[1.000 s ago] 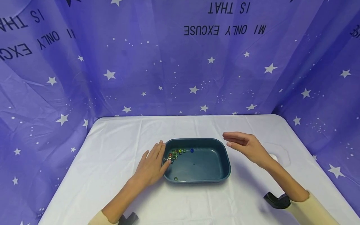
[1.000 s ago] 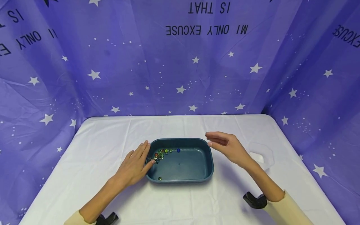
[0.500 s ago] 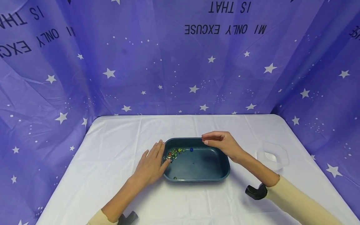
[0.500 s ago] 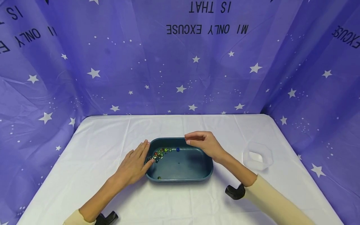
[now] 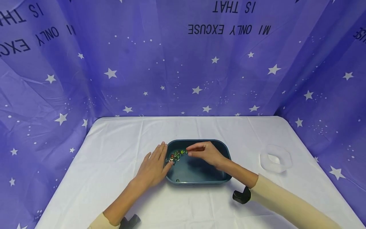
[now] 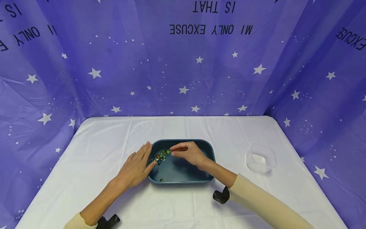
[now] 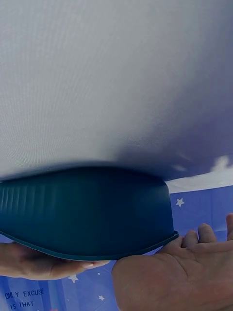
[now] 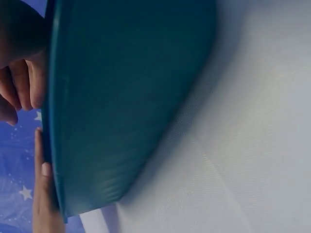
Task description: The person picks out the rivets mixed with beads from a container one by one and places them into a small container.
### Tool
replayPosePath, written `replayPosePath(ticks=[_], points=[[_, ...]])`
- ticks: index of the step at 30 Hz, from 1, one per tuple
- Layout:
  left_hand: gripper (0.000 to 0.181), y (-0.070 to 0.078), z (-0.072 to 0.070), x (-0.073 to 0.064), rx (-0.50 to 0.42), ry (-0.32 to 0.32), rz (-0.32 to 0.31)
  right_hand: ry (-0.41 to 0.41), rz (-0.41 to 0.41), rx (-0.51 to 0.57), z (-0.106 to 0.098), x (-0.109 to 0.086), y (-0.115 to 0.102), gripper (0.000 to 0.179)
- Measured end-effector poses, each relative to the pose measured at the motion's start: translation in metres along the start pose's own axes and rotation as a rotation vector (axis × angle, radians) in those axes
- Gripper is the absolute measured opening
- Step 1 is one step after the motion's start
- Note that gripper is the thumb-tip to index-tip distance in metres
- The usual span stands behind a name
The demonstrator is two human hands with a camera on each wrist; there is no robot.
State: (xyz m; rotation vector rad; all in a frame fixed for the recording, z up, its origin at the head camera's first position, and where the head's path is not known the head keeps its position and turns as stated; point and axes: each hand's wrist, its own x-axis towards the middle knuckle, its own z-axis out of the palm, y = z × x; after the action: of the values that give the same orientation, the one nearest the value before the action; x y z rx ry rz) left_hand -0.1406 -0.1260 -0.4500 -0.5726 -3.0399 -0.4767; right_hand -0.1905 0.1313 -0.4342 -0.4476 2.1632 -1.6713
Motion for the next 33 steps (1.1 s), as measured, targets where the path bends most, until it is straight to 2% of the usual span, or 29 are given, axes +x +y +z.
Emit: replayPosePath(ticks=[9,18,26,33], points=[[0.075,-0.002,0.0,0.0,-0.001,-0.004,0.009,-0.038,0.059,0.076,0.004,0.02,0.015,0.036],[0.075,-0.002,0.0,0.001,-0.009,-0.011,0.008,0.031,0.109,0.065,0.009,0.035,0.025,0.029],[0.074,-0.001,0.001,0.003,0.001,-0.021,0.014,0.087,0.085,-0.119,0.015,0.038,0.035,0.018],[0.074,-0.002,0.0,0.002,-0.013,-0.022,0.008,0.118,-0.068,-0.365,0.022,0.039,0.038,0.013]])
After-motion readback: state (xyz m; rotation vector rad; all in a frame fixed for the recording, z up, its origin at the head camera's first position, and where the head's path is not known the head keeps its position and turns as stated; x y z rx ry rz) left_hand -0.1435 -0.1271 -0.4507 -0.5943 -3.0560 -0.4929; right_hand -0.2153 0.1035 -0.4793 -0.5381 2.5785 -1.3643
